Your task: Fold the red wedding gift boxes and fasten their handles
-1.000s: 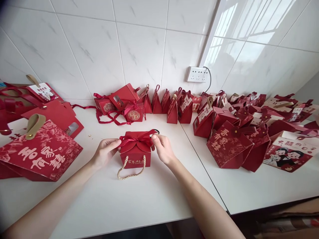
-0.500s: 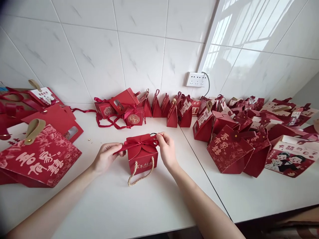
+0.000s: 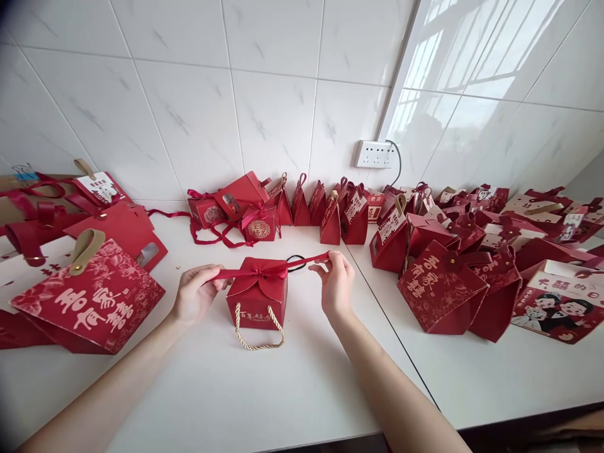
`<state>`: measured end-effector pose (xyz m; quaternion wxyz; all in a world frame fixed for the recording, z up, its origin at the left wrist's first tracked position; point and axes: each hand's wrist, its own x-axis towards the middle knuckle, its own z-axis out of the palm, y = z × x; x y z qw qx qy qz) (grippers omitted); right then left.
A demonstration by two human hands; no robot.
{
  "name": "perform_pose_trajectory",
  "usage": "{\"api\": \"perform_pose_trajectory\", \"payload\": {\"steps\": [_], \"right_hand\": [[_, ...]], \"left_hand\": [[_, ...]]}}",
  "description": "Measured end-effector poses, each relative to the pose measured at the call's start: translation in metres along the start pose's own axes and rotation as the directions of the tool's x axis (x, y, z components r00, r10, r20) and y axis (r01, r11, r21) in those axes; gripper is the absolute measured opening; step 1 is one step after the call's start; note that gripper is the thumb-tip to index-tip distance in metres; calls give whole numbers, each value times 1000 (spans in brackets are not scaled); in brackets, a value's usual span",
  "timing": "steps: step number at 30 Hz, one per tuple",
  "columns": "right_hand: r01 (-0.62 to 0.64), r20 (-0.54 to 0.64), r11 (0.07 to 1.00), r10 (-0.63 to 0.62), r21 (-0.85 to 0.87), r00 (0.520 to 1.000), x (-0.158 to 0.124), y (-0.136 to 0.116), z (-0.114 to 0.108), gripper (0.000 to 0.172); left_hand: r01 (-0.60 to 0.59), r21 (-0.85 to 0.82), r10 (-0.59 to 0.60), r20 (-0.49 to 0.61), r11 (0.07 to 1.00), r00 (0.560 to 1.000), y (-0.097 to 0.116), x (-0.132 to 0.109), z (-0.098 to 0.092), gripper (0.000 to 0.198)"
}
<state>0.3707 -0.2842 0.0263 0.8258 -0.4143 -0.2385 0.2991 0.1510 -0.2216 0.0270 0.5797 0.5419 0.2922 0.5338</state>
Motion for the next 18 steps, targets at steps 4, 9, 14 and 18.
{"api": "perform_pose_trajectory", "payload": {"steps": [4, 9, 14, 18], "right_hand": [[-6, -50, 1000, 7, 28, 999, 6, -4, -3, 14], [-13, -86, 999, 17, 41, 996, 13, -6, -9, 14], [-17, -104, 998, 24, 65, 994, 20, -6, -16, 13], [-30, -162, 994, 47, 108, 986, 20, -8, -16, 13]], "left_hand": [[-3, -72, -3, -92, 997, 996, 2, 2, -1, 28], [4, -158, -43, -245, 987, 968, 6, 9, -7, 28], [13, -232, -102, -376, 973, 921, 6, 15, -11, 28], [21, -268, -141, -435, 963, 890, 5, 17, -14, 27]]}}
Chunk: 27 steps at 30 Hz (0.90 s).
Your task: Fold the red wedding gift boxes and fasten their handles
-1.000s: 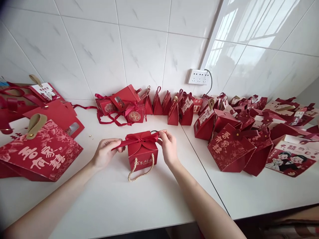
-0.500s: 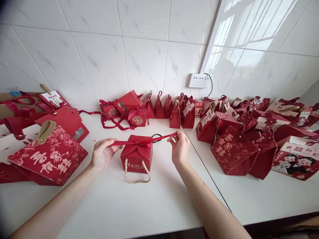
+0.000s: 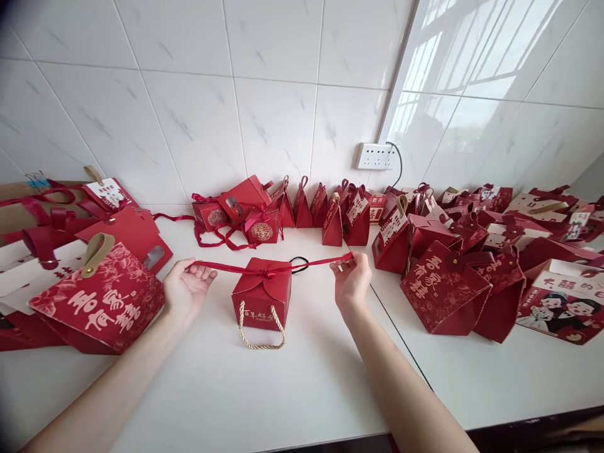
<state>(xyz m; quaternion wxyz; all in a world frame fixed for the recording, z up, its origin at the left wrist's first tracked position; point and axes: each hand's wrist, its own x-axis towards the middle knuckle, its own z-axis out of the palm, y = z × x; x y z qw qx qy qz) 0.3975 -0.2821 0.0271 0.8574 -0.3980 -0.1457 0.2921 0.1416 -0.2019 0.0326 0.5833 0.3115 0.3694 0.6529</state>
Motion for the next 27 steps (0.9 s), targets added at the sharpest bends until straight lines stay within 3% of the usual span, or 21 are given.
{"api": "perform_pose_trajectory", "payload": {"steps": [7, 19, 27], "right_hand": [[-8, -72, 999, 12, 54, 997, -1, -1, 0, 15], [-83, -71, 989, 92, 122, 993, 14, 2, -13, 16], [-207, 92, 961, 193, 185, 977, 5, -4, -3, 24]], "left_hand": [[-3, -22, 1, -86, 1000, 996, -2, 7, -5, 25], [-3, -124, -27, -242, 992, 970, 4, 14, -8, 21], [14, -162, -59, -274, 987, 960, 3, 13, -6, 19]]}}
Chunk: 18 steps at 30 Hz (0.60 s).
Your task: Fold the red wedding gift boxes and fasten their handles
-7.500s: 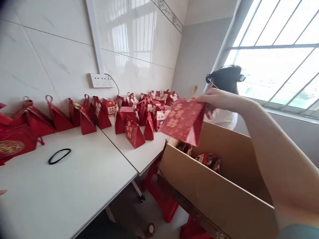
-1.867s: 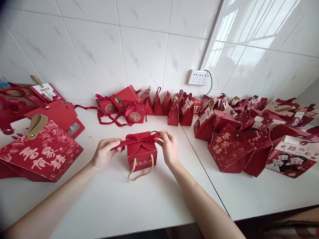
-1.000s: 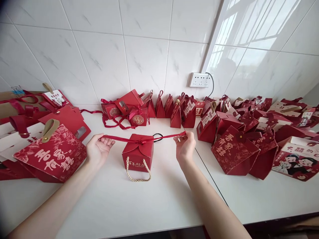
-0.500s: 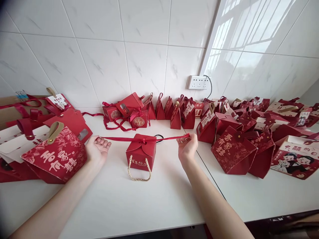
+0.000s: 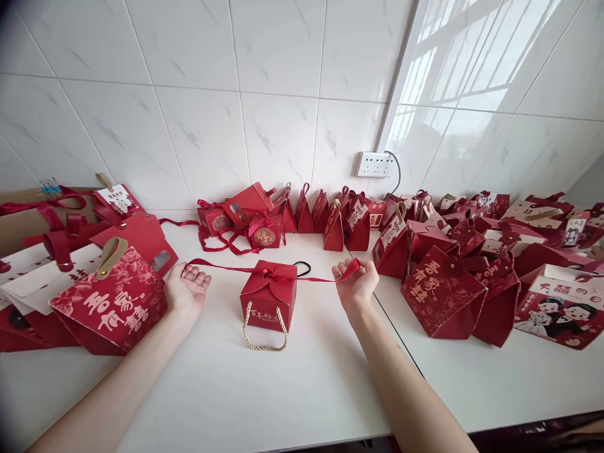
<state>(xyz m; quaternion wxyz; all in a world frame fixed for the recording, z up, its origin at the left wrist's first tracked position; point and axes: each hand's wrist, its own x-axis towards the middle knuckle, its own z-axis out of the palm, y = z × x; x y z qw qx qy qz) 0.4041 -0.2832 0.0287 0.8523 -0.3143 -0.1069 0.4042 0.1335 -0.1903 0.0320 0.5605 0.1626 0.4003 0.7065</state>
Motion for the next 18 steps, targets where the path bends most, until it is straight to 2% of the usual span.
{"api": "perform_pose_trajectory", "payload": {"steps": [4, 5, 6, 7, 9, 10, 11, 12, 14, 15, 16, 18], "right_hand": [[-102, 197, 995, 101, -8, 975, -4, -1, 1, 29], [-143, 285, 989, 144, -24, 948, -4, -1, 0, 31], [-201, 393, 978, 208, -59, 896, -3, -2, -3, 34], [-269, 506, 956, 292, -119, 812, -3, -3, -5, 39], [-385, 657, 870, 488, -310, 575, -2, -4, -9, 50], [-407, 669, 814, 576, -415, 469, -2, -3, -10, 54], [-406, 648, 760, 647, -507, 403, -3, -1, -10, 58], [-386, 603, 714, 701, -584, 381, -4, 1, -10, 61], [-315, 486, 619, 773, -720, 408, -9, 7, -7, 60], [-266, 438, 574, 790, -774, 430, -12, 11, -6, 57], [-214, 407, 539, 795, -815, 450, -15, 13, -4, 54], [-127, 393, 506, 785, -853, 479, -19, 17, -2, 50]], "left_hand": [[-14, 9, 14, 4, 1000, 1000, -1, 0, 0, 16], [-14, 12, 14, 1, 1000, 1000, -1, 1, 0, 15], [-9, 14, 9, 0, 1000, 1000, -1, 1, -1, 15], [0, 15, 0, 2, 1000, 1000, -1, 1, -1, 14], [25, 13, -25, 26, 1000, 999, 0, -1, 0, 14], [38, 9, -38, 47, 999, 998, 0, -2, 1, 15], [46, 6, -46, 79, 999, 996, 0, -4, 1, 18], [49, 11, -50, 125, 999, 991, -1, -6, 2, 20], [58, 67, -74, 259, 996, 963, -5, -12, 2, 24], [69, 123, -107, 343, 990, 933, -9, -15, 2, 26], [75, 191, -153, 433, 979, 888, -13, -18, 1, 29], [55, 332, -254, 593, 942, 764, -21, -23, -2, 35]]}}
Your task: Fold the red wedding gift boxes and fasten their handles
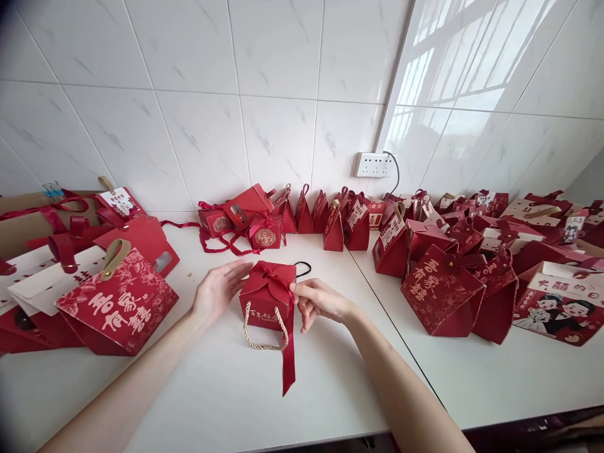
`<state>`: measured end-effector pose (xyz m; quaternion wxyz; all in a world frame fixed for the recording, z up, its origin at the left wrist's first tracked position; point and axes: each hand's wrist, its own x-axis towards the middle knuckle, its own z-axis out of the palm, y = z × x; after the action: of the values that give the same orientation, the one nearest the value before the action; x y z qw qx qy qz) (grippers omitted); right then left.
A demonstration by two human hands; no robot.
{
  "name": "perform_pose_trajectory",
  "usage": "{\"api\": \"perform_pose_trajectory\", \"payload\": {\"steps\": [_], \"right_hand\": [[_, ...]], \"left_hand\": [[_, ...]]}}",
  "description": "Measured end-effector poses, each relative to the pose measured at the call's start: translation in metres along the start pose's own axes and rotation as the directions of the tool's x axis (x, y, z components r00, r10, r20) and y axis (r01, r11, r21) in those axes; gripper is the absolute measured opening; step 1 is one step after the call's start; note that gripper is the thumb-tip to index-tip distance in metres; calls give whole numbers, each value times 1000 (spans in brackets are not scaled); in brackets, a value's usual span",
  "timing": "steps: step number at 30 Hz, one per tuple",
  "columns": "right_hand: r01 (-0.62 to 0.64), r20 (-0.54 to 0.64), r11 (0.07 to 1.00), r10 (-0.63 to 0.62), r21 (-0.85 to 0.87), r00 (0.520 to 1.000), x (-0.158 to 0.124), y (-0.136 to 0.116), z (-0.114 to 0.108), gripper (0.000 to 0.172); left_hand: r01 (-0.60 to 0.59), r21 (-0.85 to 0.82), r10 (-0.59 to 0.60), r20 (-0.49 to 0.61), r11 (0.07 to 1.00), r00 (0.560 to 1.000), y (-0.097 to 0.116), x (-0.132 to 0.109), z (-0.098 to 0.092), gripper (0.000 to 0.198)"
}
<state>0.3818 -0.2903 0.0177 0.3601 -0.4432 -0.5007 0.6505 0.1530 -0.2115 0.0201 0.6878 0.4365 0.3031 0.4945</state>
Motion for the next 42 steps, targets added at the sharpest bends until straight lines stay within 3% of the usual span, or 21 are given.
{"api": "perform_pose_trajectory", "payload": {"steps": [3, 7, 12, 17, 24, 31, 35, 37, 39, 42], "right_hand": [[38, 13, 998, -37, -58, 999, 1, -1, 4, 48], [65, -23, 994, -68, -90, 997, 1, -4, 5, 45], [173, -130, 982, -182, -78, 975, 0, -6, 6, 40], [165, -83, 982, -172, -94, 982, -4, -6, 7, 41], [127, -3, 981, -129, -148, 992, -7, -11, 9, 46], [170, -76, 977, -180, -126, 981, -6, -9, 6, 38], [236, -195, 968, -249, -89, 949, -3, -8, 6, 40], [255, -254, 966, -257, -40, 932, -3, -9, 5, 40], [254, -308, 967, -244, -8, 920, -3, -10, 4, 42], [271, -379, 962, -256, -13, 889, -4, -15, 2, 45]], "left_hand": [[-30, 187, -8, 198, 982, 980, -8, -5, 0, 47], [-115, 375, 35, 214, 920, 976, -4, -8, -3, 53], [-220, 569, 99, 236, 793, 967, 5, -12, -4, 39], [-179, 549, 37, 258, 816, 965, 8, -15, -1, 28], [-197, 543, 90, 216, 817, 972, 13, -18, 4, 22], [-232, 526, 109, 255, 818, 961, 12, -18, 2, 27], [-154, 509, 3, 285, 847, 959, 12, -17, -1, 30], [-80, 510, -109, 331, 857, 937, 14, -17, -3, 33], [7, 501, -243, 408, 866, 880, 17, -18, -5, 34], [169, 483, -444, 539, 859, 715, 20, -20, -7, 37]]}}
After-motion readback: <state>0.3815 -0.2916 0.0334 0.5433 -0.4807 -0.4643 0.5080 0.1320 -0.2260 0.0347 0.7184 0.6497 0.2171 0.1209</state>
